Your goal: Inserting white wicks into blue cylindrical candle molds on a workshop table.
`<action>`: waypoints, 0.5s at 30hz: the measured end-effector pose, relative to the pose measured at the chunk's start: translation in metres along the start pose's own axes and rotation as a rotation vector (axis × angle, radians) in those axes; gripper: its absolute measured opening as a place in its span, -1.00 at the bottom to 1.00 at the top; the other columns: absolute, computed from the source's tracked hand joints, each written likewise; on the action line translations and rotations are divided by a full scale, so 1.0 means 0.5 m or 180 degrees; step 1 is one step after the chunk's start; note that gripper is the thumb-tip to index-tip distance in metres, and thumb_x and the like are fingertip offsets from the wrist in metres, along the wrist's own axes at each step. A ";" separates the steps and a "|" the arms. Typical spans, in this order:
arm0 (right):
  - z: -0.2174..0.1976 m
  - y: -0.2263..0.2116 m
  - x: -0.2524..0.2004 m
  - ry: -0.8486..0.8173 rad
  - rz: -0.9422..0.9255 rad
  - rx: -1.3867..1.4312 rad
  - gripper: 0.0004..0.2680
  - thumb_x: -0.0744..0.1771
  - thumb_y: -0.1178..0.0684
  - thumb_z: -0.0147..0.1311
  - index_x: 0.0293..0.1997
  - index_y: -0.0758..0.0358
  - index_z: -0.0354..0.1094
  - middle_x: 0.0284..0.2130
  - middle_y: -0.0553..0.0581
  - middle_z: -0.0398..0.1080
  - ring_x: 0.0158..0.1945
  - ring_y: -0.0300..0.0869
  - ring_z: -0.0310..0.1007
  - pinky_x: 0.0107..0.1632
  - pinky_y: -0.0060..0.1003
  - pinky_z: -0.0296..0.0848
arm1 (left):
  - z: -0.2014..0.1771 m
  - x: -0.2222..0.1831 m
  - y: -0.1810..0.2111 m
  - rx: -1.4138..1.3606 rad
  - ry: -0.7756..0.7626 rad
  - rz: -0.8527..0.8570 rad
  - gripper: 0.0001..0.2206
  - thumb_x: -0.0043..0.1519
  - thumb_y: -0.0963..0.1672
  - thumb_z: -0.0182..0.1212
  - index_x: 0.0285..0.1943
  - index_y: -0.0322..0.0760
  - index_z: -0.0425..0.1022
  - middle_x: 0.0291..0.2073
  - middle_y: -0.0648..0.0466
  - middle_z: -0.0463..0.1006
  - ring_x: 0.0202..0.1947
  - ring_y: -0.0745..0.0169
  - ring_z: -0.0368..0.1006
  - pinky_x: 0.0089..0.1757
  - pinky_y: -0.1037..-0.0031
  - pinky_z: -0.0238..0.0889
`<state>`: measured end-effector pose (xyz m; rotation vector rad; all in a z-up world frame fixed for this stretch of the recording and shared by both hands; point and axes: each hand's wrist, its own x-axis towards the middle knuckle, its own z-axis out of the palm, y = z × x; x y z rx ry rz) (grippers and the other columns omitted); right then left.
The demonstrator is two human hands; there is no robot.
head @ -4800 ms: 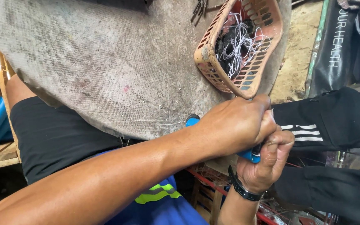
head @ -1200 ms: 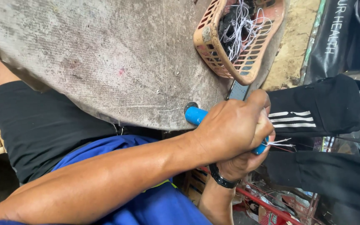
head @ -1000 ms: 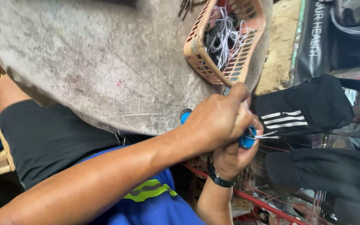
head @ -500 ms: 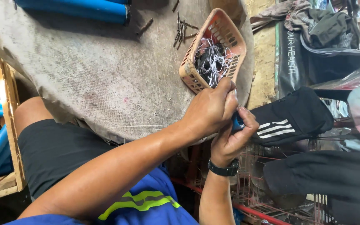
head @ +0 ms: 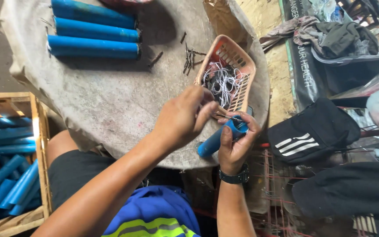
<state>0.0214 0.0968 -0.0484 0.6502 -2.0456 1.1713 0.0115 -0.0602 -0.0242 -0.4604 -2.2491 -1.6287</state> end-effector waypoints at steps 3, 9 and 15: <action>0.005 0.006 0.007 -0.0076 0.0129 0.0090 -0.60 0.25 -0.07 -0.05 0.04 0.34 -0.14 -0.26 0.28 0.29 -0.32 -0.17 0.37 -0.16 -0.34 0.29 | -0.005 -0.012 0.018 0.0138 -0.0228 0.0225 -0.78 0.14 -0.05 -0.11 -0.21 -0.26 0.29 -0.43 -0.14 0.39 -0.43 -0.21 0.40 -0.43 0.09 0.26; -0.005 0.023 0.017 -0.0197 0.0324 0.0371 -0.62 0.25 -0.06 -0.03 0.06 0.27 -0.10 -0.26 0.28 0.33 -0.36 -0.16 0.41 -0.23 -0.35 0.34 | -0.002 -0.013 0.025 0.0092 -0.0307 0.0184 -0.77 0.15 -0.04 -0.12 -0.17 -0.26 0.29 -0.39 -0.07 0.40 -0.43 -0.07 0.43 -0.41 0.19 0.29; -0.009 0.027 0.032 -0.0206 0.0834 0.1379 -0.58 0.22 -0.02 0.00 0.08 0.18 -0.18 -0.15 0.34 0.26 -0.29 -0.05 0.40 -0.23 -0.26 0.44 | -0.018 -0.029 0.009 0.0169 -0.0352 -0.0031 -0.73 0.11 -0.05 -0.06 -0.09 -0.26 0.27 -0.32 -0.05 0.41 -0.39 0.00 0.45 -0.39 0.21 0.29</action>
